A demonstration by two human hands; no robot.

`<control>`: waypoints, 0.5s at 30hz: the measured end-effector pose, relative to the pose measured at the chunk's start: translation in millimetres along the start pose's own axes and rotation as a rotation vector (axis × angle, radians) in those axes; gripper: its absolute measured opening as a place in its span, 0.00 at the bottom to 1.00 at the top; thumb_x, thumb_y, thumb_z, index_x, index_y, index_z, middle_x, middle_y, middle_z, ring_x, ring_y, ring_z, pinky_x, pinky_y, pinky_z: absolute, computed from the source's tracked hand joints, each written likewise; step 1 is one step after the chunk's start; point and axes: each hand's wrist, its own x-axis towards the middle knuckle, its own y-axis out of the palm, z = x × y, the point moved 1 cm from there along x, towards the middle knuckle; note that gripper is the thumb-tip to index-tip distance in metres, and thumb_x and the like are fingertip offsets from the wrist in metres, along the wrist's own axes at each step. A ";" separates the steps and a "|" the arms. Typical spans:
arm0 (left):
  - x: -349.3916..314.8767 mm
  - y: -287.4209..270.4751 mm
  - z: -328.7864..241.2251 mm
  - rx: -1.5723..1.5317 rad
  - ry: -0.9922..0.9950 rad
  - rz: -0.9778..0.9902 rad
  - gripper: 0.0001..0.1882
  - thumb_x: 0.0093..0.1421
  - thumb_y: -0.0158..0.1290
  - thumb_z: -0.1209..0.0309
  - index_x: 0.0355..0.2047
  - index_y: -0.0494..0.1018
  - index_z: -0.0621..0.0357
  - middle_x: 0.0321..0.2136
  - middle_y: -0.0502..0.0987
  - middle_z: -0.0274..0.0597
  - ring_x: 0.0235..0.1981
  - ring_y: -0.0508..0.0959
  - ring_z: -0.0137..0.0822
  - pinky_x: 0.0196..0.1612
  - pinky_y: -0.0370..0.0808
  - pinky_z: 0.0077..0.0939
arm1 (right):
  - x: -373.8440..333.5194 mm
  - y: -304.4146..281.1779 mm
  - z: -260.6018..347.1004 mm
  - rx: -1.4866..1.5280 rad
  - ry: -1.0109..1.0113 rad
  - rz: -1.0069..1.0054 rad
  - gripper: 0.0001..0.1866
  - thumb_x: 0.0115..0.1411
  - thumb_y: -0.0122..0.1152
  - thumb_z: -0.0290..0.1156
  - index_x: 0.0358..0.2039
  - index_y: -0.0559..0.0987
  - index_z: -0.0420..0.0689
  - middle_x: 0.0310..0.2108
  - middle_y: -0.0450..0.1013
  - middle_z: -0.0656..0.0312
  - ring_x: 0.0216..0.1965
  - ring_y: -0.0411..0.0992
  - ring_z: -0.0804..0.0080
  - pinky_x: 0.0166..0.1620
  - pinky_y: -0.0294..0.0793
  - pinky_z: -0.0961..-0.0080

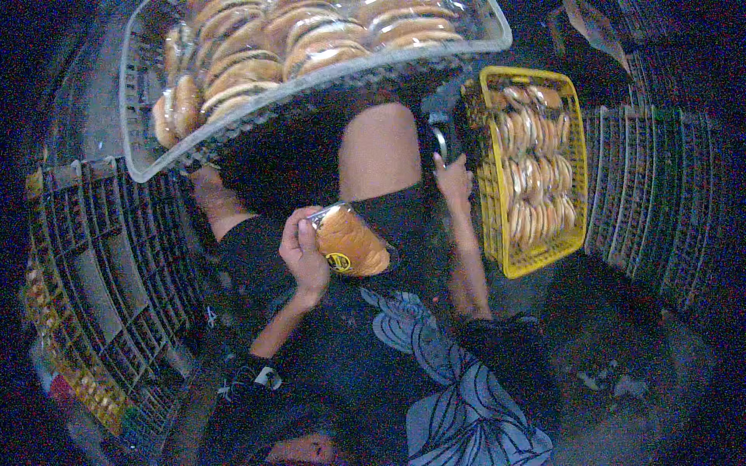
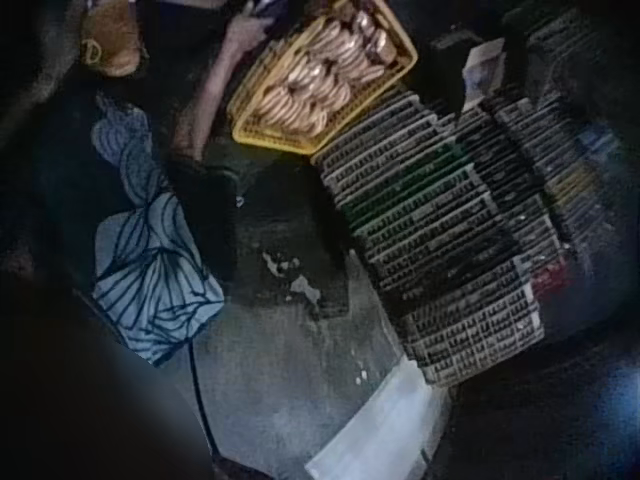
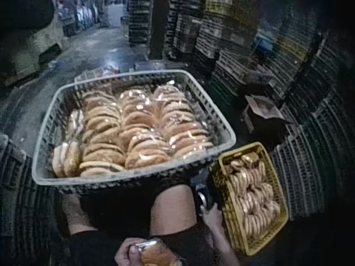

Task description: The person sits on the floor and repeatedly picks up buns from a white crate, wraps each in plastic, and places them into a yellow crate. The process continues throughout the clip.

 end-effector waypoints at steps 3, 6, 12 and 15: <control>7.2 -5.8 -10.3 0.058 0.026 0.120 0.10 0.58 0.40 0.71 0.29 0.68 0.65 0.28 0.71 0.39 0.31 0.69 0.27 0.36 0.66 0.19 | 93.8 85.9 -119.3 0.150 -0.087 0.134 0.27 0.53 0.48 0.50 0.41 0.68 0.36 0.20 0.72 0.52 0.25 0.72 0.59 0.31 0.67 0.66; 2.2 -25.1 -0.3 0.057 -0.007 -0.034 0.10 0.58 0.39 0.71 0.30 0.69 0.65 0.27 0.70 0.38 0.30 0.69 0.26 0.35 0.66 0.18 | 67.8 62.5 -86.7 0.186 -0.152 0.318 0.19 0.51 0.53 0.42 0.27 0.74 0.36 0.17 0.71 0.54 0.23 0.71 0.61 0.28 0.67 0.66; 14.1 -29.1 7.5 0.035 -0.046 -0.094 0.14 0.59 0.39 0.67 0.30 0.69 0.65 0.27 0.70 0.38 0.30 0.69 0.28 0.36 0.66 0.19 | -16.7 3.7 -72.2 0.095 -0.011 0.344 0.15 0.50 0.53 0.37 0.21 0.73 0.36 0.23 0.71 0.56 0.28 0.70 0.66 0.33 0.66 0.70; 22.8 -34.6 10.0 0.263 0.383 -0.119 0.14 0.59 0.40 0.66 0.29 0.70 0.65 0.28 0.71 0.42 0.30 0.71 0.32 0.36 0.67 0.22 | -29.0 -21.5 -53.0 0.252 -0.133 0.484 0.14 0.51 0.52 0.37 0.24 0.72 0.35 0.31 0.71 0.55 0.36 0.70 0.65 0.39 0.66 0.72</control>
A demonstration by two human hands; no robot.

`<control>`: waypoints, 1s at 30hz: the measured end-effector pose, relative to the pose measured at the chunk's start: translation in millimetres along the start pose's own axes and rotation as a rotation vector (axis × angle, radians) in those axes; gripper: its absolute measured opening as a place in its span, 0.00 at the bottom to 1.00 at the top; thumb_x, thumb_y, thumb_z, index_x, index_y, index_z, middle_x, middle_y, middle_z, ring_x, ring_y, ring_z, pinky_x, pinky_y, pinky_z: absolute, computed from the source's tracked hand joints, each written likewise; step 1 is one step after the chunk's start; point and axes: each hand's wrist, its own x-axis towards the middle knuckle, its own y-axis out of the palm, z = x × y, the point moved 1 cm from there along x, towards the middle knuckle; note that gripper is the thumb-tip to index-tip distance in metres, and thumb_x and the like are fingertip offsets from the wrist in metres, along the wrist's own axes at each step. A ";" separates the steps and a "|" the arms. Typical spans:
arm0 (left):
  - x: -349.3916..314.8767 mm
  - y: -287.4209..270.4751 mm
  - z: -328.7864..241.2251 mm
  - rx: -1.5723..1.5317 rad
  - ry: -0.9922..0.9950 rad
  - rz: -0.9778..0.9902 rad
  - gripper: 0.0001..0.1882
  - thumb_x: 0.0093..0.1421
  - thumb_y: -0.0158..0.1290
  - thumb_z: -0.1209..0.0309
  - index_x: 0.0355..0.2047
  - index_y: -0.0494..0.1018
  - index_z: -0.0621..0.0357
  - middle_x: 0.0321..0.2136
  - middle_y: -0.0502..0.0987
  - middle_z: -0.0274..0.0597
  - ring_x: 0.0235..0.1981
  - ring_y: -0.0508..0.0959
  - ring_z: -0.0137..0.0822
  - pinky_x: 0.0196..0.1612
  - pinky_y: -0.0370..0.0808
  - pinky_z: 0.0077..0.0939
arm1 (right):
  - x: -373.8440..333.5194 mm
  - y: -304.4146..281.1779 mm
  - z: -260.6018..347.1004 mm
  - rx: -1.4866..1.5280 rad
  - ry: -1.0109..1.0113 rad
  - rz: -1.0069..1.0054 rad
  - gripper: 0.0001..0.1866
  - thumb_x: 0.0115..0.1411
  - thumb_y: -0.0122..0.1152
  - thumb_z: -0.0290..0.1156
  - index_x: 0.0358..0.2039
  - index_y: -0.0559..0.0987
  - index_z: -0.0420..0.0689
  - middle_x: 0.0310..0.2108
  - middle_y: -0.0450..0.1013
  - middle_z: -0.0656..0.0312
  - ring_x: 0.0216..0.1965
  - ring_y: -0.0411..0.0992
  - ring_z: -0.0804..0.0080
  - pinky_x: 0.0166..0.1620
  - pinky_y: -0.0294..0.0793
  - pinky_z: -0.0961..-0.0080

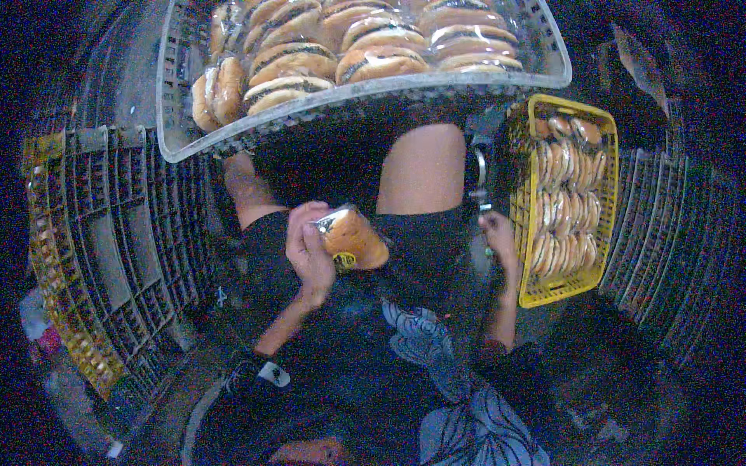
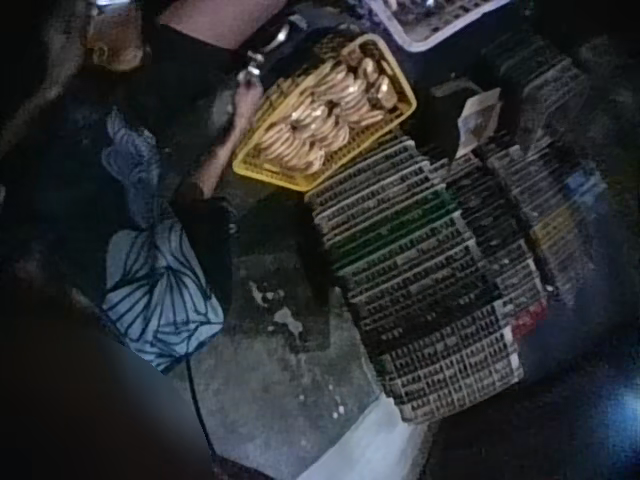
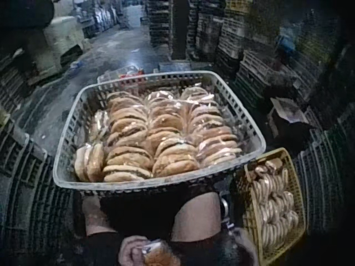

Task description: The person sits on the floor and repeatedly picks up buns from a white crate, wraps each in plastic, and places them into a yellow crate. The process continues throughout the clip.

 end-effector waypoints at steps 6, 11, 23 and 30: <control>6.3 19.7 -13.8 -0.008 0.373 0.164 0.13 0.57 0.44 0.64 0.28 0.70 0.64 0.27 0.70 0.47 0.29 0.72 0.41 0.33 0.70 0.29 | -90.1 -20.8 211.0 0.566 -1.064 0.537 0.09 0.54 0.50 0.33 0.28 0.71 0.40 0.48 0.61 0.51 0.50 0.59 0.65 0.51 0.56 0.73; 16.8 7.2 -26.5 -0.005 0.589 0.227 0.17 0.59 0.39 0.59 0.30 0.68 0.62 0.28 0.70 0.47 0.29 0.72 0.43 0.32 0.71 0.33 | -80.0 1.2 248.7 0.410 -0.598 0.630 0.11 0.50 0.54 0.30 0.33 0.71 0.38 0.39 0.67 0.57 0.40 0.66 0.72 0.43 0.65 0.77; 47.1 -8.5 -16.7 0.083 -0.249 -0.008 0.11 0.59 0.41 0.69 0.29 0.68 0.64 0.27 0.71 0.41 0.30 0.70 0.30 0.36 0.67 0.23 | -64.9 73.6 254.7 0.552 -0.511 0.488 0.25 0.47 0.60 0.47 0.34 0.73 0.37 0.29 0.72 0.57 0.31 0.69 0.76 0.36 0.69 0.78; 252.4 -74.4 -51.5 0.269 0.171 -0.400 0.19 0.59 0.41 0.58 0.34 0.68 0.66 0.28 0.72 0.43 0.32 0.70 0.32 0.37 0.66 0.26 | -75.4 52.7 238.6 0.907 -0.538 0.697 0.32 0.54 0.49 0.49 0.50 0.60 0.36 0.41 0.68 0.56 0.39 0.69 0.72 0.41 0.68 0.77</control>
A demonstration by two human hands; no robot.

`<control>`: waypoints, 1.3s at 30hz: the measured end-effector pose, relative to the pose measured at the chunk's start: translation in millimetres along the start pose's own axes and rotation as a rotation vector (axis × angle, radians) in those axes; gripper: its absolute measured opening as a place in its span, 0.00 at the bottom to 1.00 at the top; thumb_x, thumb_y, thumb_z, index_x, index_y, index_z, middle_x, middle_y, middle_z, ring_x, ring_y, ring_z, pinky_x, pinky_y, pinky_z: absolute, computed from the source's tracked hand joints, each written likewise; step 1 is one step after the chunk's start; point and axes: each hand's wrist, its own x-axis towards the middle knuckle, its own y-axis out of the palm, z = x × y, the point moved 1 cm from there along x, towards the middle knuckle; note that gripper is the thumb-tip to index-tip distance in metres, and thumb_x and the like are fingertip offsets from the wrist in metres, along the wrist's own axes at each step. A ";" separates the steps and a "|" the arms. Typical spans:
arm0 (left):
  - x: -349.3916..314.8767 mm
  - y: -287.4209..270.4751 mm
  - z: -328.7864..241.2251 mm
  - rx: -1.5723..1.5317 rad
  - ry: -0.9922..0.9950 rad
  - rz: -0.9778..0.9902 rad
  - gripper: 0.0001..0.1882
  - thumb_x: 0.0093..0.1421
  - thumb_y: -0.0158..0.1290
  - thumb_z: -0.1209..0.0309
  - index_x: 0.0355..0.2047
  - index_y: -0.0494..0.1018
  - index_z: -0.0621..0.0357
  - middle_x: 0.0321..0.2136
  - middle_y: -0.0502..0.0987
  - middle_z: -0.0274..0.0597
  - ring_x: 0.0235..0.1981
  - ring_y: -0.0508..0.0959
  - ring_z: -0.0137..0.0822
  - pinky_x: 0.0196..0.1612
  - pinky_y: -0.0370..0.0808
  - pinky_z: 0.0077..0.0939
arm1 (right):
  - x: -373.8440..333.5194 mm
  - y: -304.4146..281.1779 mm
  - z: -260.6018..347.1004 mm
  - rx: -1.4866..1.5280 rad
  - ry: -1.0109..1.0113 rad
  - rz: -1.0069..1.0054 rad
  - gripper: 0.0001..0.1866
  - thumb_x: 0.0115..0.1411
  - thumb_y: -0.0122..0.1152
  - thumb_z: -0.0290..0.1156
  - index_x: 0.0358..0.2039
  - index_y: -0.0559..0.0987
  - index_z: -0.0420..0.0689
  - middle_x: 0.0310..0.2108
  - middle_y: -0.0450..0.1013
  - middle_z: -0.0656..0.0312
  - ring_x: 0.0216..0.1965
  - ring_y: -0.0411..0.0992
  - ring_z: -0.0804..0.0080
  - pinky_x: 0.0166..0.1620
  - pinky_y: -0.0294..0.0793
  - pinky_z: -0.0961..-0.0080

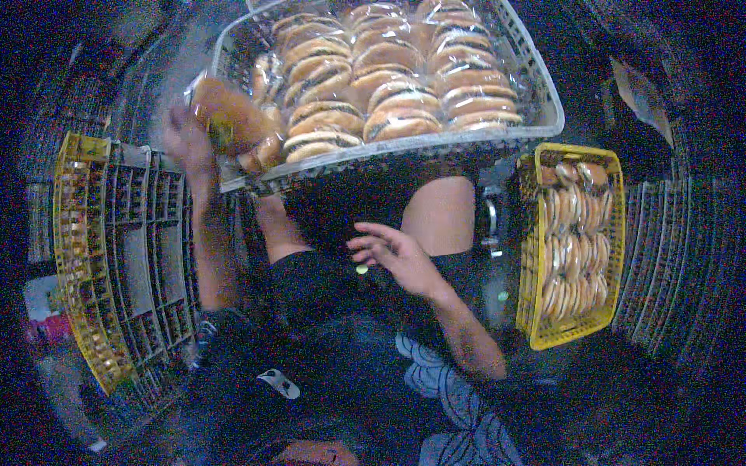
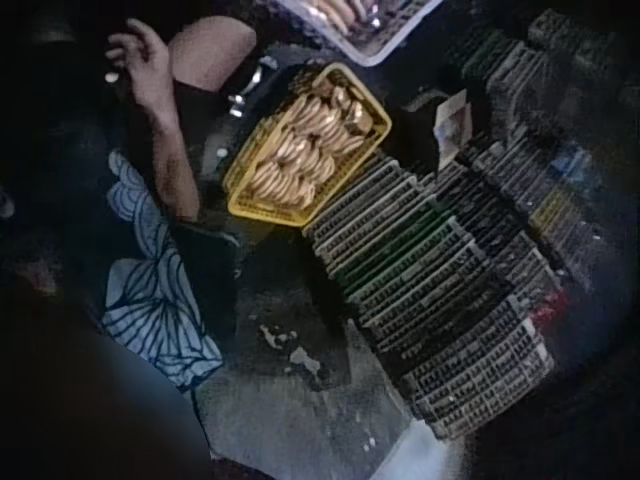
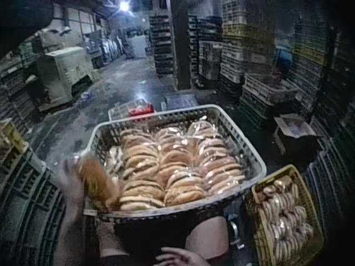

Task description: The person sits on the floor and repeatedly picks up buns from a white crate, wraps each in plastic, and places them into a yellow crate. The process continues throughout the clip.

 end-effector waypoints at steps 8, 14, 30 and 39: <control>-34.4 70.3 26.6 0.398 0.361 1.032 0.28 0.42 0.58 0.55 0.37 0.69 0.65 0.31 0.73 0.54 0.34 0.73 0.48 0.39 0.68 0.36 | -38.4 -17.1 -13.1 0.100 -0.083 0.022 0.36 0.55 0.38 0.57 0.50 0.60 0.34 0.44 0.66 0.50 0.42 0.67 0.67 0.44 0.66 0.74; -41.5 51.2 34.7 0.181 0.217 0.998 0.14 0.47 0.51 0.73 0.36 0.70 0.60 0.28 0.74 0.50 0.31 0.75 0.44 0.38 0.69 0.30 | -40.5 -12.2 -9.5 -0.057 -0.059 0.017 0.39 0.54 0.36 0.60 0.50 0.60 0.34 0.44 0.66 0.50 0.42 0.67 0.66 0.44 0.66 0.74; -221.7 -58.2 -22.8 -0.588 -0.467 0.931 0.44 0.40 0.62 0.71 0.55 0.49 0.62 0.53 0.56 0.46 0.54 0.58 0.36 0.56 0.54 0.30 | -37.8 22.3 1.7 -0.516 -0.403 -0.473 0.17 0.51 0.53 0.29 0.42 0.70 0.38 0.42 0.68 0.58 0.45 0.65 0.67 0.50 0.61 0.74; -217.5 -54.2 -4.5 -1.057 -0.698 0.993 0.47 0.46 0.56 0.60 0.57 0.39 0.62 0.55 0.52 0.50 0.56 0.56 0.41 0.56 0.52 0.35 | -48.4 9.5 12.7 -0.139 -0.340 -0.138 0.08 0.56 0.50 0.31 0.26 0.71 0.39 0.25 0.67 0.64 0.28 0.63 0.78 0.34 0.63 0.82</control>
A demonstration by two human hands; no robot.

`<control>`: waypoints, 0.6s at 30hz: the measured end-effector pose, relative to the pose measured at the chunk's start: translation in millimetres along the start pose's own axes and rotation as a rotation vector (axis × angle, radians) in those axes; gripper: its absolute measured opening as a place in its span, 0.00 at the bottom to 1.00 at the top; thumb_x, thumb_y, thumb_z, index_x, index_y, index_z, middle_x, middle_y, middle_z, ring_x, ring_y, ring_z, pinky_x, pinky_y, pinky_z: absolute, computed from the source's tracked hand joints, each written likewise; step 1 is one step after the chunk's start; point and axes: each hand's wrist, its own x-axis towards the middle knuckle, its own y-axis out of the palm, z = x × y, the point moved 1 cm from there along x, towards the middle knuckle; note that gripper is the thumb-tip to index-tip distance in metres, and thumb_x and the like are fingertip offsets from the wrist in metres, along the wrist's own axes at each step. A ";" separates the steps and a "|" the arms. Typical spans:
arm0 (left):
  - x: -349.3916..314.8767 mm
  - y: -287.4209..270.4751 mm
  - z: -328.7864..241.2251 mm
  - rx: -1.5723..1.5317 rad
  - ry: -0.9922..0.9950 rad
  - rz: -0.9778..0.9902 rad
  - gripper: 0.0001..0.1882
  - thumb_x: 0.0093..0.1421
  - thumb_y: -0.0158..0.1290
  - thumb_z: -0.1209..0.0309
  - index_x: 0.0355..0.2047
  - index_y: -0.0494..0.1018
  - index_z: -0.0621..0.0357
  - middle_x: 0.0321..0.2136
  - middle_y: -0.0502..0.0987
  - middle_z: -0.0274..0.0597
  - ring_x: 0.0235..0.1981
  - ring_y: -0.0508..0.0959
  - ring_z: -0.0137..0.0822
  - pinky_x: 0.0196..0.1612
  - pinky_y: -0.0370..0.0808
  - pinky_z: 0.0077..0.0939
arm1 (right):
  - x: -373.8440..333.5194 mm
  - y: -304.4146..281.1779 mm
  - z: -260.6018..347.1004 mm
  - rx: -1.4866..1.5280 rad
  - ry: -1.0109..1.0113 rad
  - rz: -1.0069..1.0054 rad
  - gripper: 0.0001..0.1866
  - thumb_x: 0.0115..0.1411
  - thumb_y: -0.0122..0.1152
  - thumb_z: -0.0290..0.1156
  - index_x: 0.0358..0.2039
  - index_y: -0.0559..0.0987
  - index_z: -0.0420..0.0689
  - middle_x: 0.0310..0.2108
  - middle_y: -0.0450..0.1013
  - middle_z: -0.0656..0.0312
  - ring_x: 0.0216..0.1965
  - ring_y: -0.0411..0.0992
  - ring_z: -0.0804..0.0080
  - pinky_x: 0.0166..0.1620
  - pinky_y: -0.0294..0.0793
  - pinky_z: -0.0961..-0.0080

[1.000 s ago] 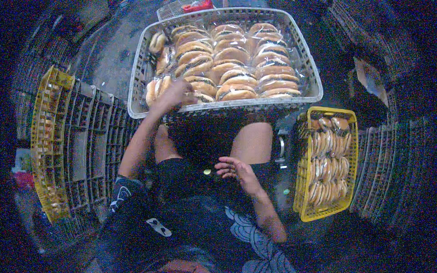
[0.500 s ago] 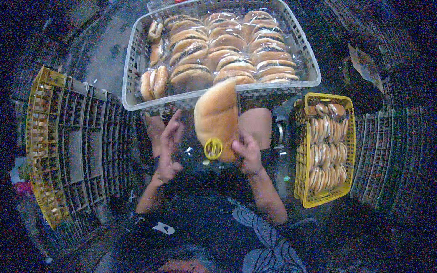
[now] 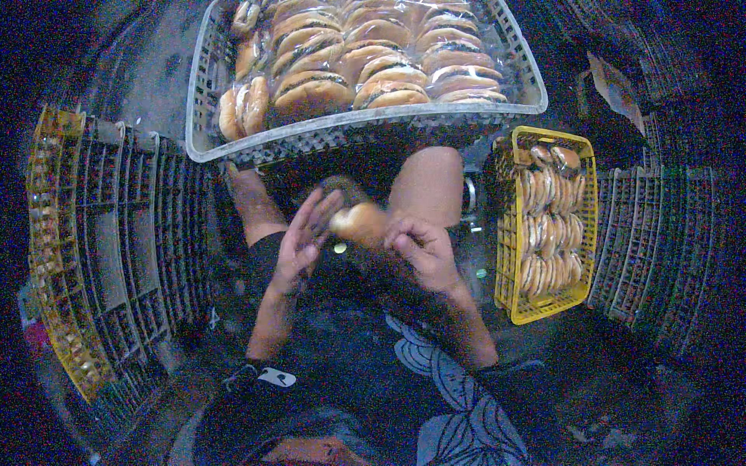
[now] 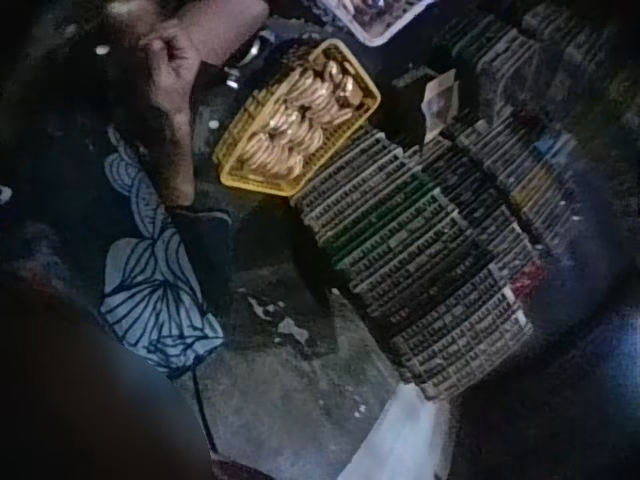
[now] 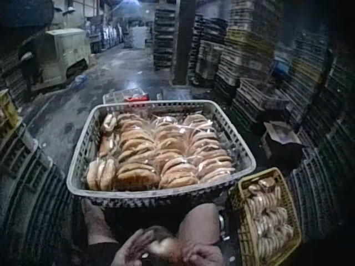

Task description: The person sits on the floor and repeatedly picks up buns from a white crate, wraps each in plastic, and places them into a yellow crate. The process continues throughout the clip.

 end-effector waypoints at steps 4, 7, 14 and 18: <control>1.0 -0.7 -11.6 0.056 0.006 0.248 0.35 0.45 0.57 0.62 0.50 0.58 0.67 0.50 0.60 0.51 0.52 0.61 0.39 0.54 0.56 0.32 | 22.9 13.6 -0.1 0.474 0.357 0.132 0.07 0.57 0.49 0.32 0.28 0.68 0.41 0.26 0.66 0.65 0.32 0.63 0.80 0.37 0.64 0.81; 3.8 19.0 -13.9 0.181 0.200 0.038 0.28 0.45 0.58 0.67 0.46 0.64 0.65 0.45 0.64 0.47 0.47 0.66 0.38 0.51 0.60 0.30 | 26.1 31.6 -7.9 0.236 0.371 -0.025 0.04 0.56 0.48 0.28 0.29 0.68 0.42 0.28 0.67 0.66 0.35 0.64 0.80 0.40 0.64 0.81; -1.2 10.7 -4.8 0.285 0.256 -0.121 0.11 0.46 0.57 0.74 0.31 0.70 0.63 0.28 0.69 0.37 0.33 0.70 0.28 0.40 0.66 0.21 | 30.7 29.3 -2.4 -0.405 -0.196 0.003 0.09 0.50 0.56 0.27 0.32 0.71 0.40 0.29 0.68 0.62 0.34 0.66 0.73 0.40 0.65 0.76; 0.2 14.4 -4.4 0.283 0.066 -0.190 0.06 0.52 0.52 0.73 0.26 0.70 0.65 0.26 0.69 0.37 0.29 0.68 0.25 0.36 0.66 0.18 | 29.2 32.3 5.9 -0.085 0.085 0.015 0.12 0.50 0.57 0.26 0.36 0.71 0.40 0.28 0.68 0.63 0.31 0.67 0.73 0.39 0.65 0.76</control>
